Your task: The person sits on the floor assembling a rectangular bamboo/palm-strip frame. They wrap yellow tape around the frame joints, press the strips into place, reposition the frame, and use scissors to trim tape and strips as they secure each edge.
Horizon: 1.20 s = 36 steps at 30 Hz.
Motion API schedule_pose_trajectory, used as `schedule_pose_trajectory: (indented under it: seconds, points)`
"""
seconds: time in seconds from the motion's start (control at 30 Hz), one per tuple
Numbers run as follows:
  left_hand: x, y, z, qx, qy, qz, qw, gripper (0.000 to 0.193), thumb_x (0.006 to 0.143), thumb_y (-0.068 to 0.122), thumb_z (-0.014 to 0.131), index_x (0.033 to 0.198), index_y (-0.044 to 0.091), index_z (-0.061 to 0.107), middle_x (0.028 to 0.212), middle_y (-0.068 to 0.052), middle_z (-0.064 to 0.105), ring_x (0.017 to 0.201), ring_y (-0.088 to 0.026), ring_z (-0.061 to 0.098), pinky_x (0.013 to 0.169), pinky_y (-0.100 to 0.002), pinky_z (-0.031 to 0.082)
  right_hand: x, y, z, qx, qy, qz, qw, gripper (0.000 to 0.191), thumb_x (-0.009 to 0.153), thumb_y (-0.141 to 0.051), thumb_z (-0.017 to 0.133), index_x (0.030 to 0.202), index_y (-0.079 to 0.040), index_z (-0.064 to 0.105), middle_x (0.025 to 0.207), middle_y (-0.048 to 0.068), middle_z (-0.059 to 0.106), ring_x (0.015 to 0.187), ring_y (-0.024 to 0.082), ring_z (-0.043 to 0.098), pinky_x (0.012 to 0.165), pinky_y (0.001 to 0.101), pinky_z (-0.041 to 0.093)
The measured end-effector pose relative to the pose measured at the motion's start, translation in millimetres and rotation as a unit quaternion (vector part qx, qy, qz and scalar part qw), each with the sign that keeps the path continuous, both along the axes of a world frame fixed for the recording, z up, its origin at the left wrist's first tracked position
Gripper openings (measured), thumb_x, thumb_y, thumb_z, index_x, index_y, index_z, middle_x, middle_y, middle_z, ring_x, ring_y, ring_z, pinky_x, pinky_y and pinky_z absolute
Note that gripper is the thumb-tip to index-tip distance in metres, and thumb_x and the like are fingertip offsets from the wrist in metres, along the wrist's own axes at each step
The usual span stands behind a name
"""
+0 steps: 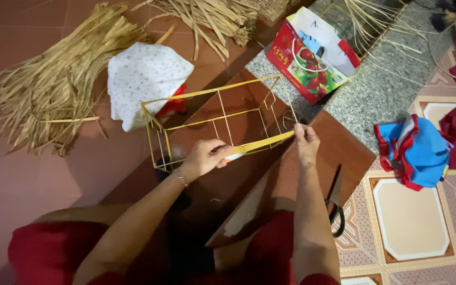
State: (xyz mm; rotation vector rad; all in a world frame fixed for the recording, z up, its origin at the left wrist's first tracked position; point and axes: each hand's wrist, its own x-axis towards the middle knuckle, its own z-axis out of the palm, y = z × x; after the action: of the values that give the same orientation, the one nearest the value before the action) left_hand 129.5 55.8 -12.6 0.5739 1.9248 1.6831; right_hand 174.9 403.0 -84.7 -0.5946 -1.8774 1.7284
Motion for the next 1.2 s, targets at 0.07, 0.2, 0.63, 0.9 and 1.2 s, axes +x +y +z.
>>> schedule_pose_trajectory:
  seconds: [0.07,0.2,0.63,0.9,1.2]
  points:
    - [-1,-25,7,-0.134,0.028,0.027,0.990,0.026,0.097,0.027,0.066,0.098,0.004,0.077,0.068,-0.003,0.073,0.060,-0.009,0.068,0.057,-0.025,0.054,-1,2,-1,-0.012,0.000,-0.007,1.000,0.022,0.100,-0.027,0.073,0.106,-0.005,0.074,0.088,-0.008,0.066,0.078,0.003,0.055,0.070,0.0209,0.046]
    - [-2,-85,14,-0.049,-0.093,0.040,0.994,0.037,0.098,0.033,0.071,0.083,-0.001,0.074,0.065,-0.003,0.067,0.058,-0.009,0.061,0.054,-0.026,0.048,-3,5,-5,0.035,-0.005,-0.016,0.999,0.023,0.103,-0.027,0.073,0.103,-0.004,0.073,0.084,-0.007,0.063,0.073,0.004,0.054,0.066,0.0221,0.044]
    - [-2,-186,18,-0.091,-0.085,0.096,0.987,0.028,0.087,0.030,0.078,0.086,0.002,0.079,0.065,-0.003,0.069,0.056,-0.009,0.060,0.051,-0.027,0.047,-7,17,-5,0.060,-0.001,0.006,0.998,0.025,0.108,-0.027,0.071,0.104,-0.003,0.066,0.080,-0.002,0.063,0.064,0.006,0.056,0.057,0.0241,0.047]
    - [8,-177,34,-0.314,0.054,0.143,0.937,0.048,0.070,0.060,0.080,0.067,0.012,0.081,0.059,-0.005,0.072,0.060,-0.017,0.072,0.065,-0.034,0.057,-13,21,-1,0.150,-0.041,-0.012,0.988,0.035,0.110,-0.033,0.071,0.100,0.001,0.066,0.083,0.002,0.065,0.069,0.009,0.058,0.061,0.0262,0.049]
    - [10,-168,28,-0.493,0.148,0.133,0.847,0.052,0.075,0.062,0.077,0.087,0.011,0.080,0.085,-0.017,0.075,0.086,-0.034,0.074,0.080,-0.047,0.059,-7,15,6,0.066,-0.054,-0.002,0.996,0.031,0.110,-0.032,0.069,0.105,-0.002,0.064,0.091,0.002,0.066,0.077,0.010,0.060,0.065,0.0266,0.050]
